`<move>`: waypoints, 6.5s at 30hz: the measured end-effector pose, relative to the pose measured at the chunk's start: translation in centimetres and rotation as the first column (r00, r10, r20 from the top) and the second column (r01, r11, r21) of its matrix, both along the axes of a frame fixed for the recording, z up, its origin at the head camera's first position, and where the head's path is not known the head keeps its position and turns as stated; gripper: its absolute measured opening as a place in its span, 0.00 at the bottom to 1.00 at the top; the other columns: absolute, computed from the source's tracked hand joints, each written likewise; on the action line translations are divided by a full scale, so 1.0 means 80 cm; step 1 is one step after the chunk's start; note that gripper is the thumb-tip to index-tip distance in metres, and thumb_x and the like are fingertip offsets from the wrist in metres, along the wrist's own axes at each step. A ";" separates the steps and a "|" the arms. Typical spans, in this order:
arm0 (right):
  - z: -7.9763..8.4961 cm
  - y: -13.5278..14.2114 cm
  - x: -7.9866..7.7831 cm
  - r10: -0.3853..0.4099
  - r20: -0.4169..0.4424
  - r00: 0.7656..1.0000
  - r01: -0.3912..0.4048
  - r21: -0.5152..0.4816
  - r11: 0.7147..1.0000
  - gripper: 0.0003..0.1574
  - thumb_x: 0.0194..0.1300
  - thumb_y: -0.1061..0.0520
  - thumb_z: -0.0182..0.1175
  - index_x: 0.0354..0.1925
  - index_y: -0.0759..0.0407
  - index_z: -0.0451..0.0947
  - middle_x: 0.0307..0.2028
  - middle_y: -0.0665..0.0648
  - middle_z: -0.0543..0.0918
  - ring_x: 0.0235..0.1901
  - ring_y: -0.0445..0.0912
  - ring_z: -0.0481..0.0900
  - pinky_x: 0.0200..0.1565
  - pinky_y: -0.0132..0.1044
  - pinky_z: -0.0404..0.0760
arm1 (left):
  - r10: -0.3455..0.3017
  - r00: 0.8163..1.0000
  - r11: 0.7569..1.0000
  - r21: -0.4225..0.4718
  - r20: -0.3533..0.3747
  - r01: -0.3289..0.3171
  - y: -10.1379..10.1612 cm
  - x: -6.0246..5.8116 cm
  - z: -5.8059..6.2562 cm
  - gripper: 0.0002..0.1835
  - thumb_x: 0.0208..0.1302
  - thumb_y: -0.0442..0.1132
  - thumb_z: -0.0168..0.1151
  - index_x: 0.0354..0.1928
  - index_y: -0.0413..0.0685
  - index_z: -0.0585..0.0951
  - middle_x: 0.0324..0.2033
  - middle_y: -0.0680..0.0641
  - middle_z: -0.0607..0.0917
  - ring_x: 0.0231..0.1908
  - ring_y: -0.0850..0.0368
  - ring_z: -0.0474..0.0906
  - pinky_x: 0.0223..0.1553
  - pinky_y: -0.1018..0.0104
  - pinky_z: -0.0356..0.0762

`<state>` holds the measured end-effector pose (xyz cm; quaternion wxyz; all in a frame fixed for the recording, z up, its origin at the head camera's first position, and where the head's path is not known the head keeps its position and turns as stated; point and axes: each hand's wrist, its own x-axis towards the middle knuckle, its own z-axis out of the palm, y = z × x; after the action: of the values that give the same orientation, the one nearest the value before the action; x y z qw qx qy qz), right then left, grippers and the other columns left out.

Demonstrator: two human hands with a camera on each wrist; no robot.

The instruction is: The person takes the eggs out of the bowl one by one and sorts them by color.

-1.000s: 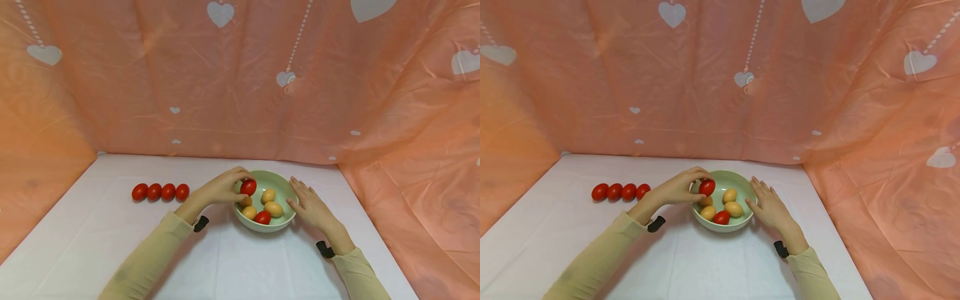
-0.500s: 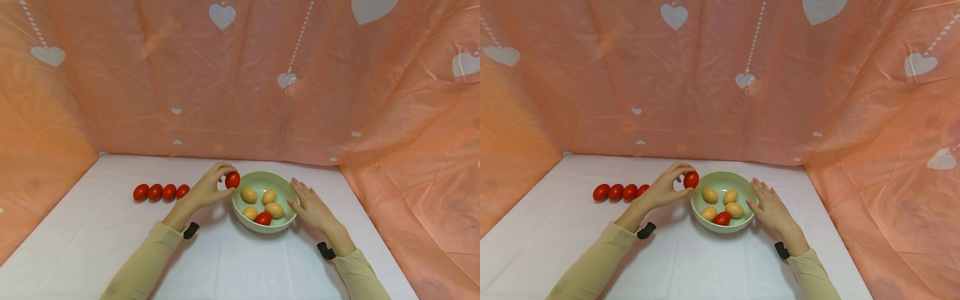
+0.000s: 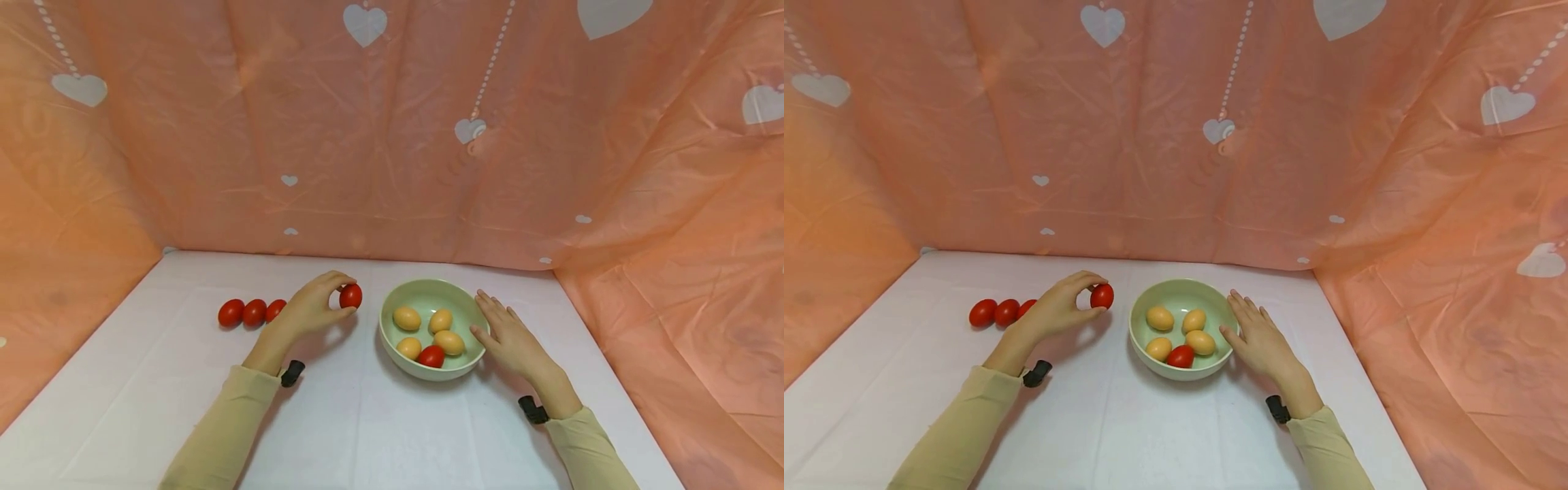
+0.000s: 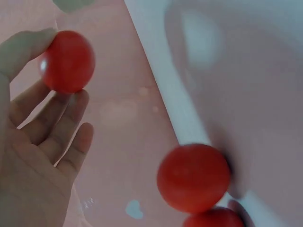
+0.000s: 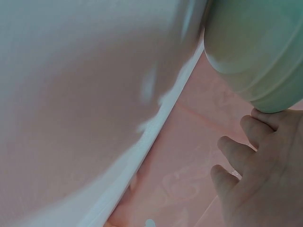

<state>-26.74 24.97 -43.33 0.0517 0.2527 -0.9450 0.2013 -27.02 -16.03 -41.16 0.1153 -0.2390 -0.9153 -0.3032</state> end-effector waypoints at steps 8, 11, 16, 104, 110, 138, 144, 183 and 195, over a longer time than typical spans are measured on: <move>0.002 -0.002 -0.005 0.002 -0.011 1.000 -0.002 0.006 1.000 0.45 0.80 0.44 0.54 0.80 0.67 0.54 0.80 0.64 0.55 0.78 0.66 0.54 0.75 0.67 0.50 | 0.068 0.995 0.994 -0.089 0.071 -0.061 -0.027 -0.005 -0.002 0.26 0.61 0.42 0.76 0.59 0.43 0.83 0.55 0.44 0.84 0.57 0.43 0.79 0.62 0.43 0.75; 0.002 -0.003 -0.005 0.003 -0.007 1.000 -0.003 0.005 1.000 0.44 0.80 0.45 0.54 0.80 0.67 0.54 0.81 0.64 0.55 0.78 0.66 0.54 0.75 0.67 0.49 | 0.093 0.989 0.990 -0.118 0.111 -0.080 -0.035 -0.007 -0.003 0.27 0.60 0.44 0.77 0.60 0.43 0.83 0.55 0.42 0.84 0.57 0.41 0.79 0.62 0.42 0.76; 0.001 -0.003 -0.004 0.002 -0.018 1.000 -0.002 0.001 1.000 0.44 0.79 0.46 0.55 0.80 0.67 0.54 0.80 0.65 0.56 0.77 0.67 0.54 0.75 0.68 0.50 | 0.119 0.977 0.984 -0.149 0.178 -0.093 -0.043 -0.009 -0.005 0.28 0.60 0.47 0.77 0.60 0.43 0.83 0.57 0.40 0.84 0.57 0.38 0.78 0.61 0.41 0.76; -0.001 0.001 -0.002 -0.007 0.003 1.000 0.007 0.000 1.000 0.45 0.79 0.45 0.55 0.80 0.66 0.53 0.80 0.64 0.56 0.78 0.66 0.54 0.75 0.67 0.49 | -0.323 0.940 0.944 -0.041 0.113 0.329 0.116 -0.014 0.023 0.21 0.71 0.40 0.68 0.62 0.41 0.81 0.57 0.44 0.83 0.48 0.54 0.80 0.51 0.58 0.81; -0.002 0.001 -0.003 -0.014 0.010 1.000 0.014 0.000 1.000 0.45 0.80 0.44 0.54 0.81 0.66 0.53 0.81 0.63 0.55 0.78 0.66 0.54 0.75 0.68 0.49 | -0.446 0.881 0.884 -0.080 0.157 0.461 0.142 -0.017 0.019 0.18 0.70 0.38 0.69 0.58 0.40 0.83 0.52 0.45 0.86 0.41 0.57 0.82 0.48 0.64 0.83; -0.001 0.002 -0.002 -0.007 0.009 1.000 0.007 0.003 1.000 0.45 0.81 0.41 0.51 0.81 0.65 0.52 0.81 0.61 0.54 0.78 0.65 0.53 0.76 0.67 0.48 | -0.459 0.841 0.777 -0.329 0.287 0.537 0.180 -0.014 0.012 0.16 0.69 0.44 0.71 0.57 0.52 0.88 0.49 0.53 0.85 0.44 0.60 0.78 0.49 0.71 0.75; -0.002 0.001 -0.002 -0.010 0.014 1.000 0.010 0.001 1.000 0.45 0.81 0.41 0.51 0.81 0.66 0.52 0.81 0.62 0.54 0.78 0.66 0.53 0.75 0.67 0.48 | -0.426 0.848 0.783 -0.341 0.315 0.520 0.180 -0.016 0.010 0.21 0.67 0.48 0.73 0.60 0.54 0.87 0.50 0.55 0.85 0.43 0.64 0.75 0.49 0.71 0.74; -0.002 0.001 0.001 0.004 -0.022 1.000 -0.004 -0.018 1.000 0.44 0.80 0.43 0.52 0.79 0.68 0.55 0.80 0.65 0.56 0.77 0.68 0.56 0.74 0.70 0.50 | -0.308 0.951 0.947 0.090 -0.026 0.309 0.125 0.001 0.016 0.22 0.64 0.39 0.75 0.60 0.50 0.83 0.59 0.51 0.79 0.60 0.55 0.78 0.63 0.60 0.78; -0.003 0.001 0.001 0.004 -0.042 0.999 -0.005 -0.008 1.000 0.43 0.80 0.46 0.53 0.79 0.69 0.56 0.80 0.65 0.57 0.76 0.68 0.57 0.74 0.69 0.52 | -0.173 0.966 0.952 0.217 -0.195 0.214 0.085 -0.002 0.012 0.24 0.62 0.35 0.75 0.60 0.42 0.81 0.61 0.43 0.77 0.50 0.51 0.78 0.47 0.51 0.82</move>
<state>-26.65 25.01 -43.54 0.0720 0.2587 -0.9423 0.2000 -27.20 -9.25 -40.22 0.1918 -0.3379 -0.8313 -0.3976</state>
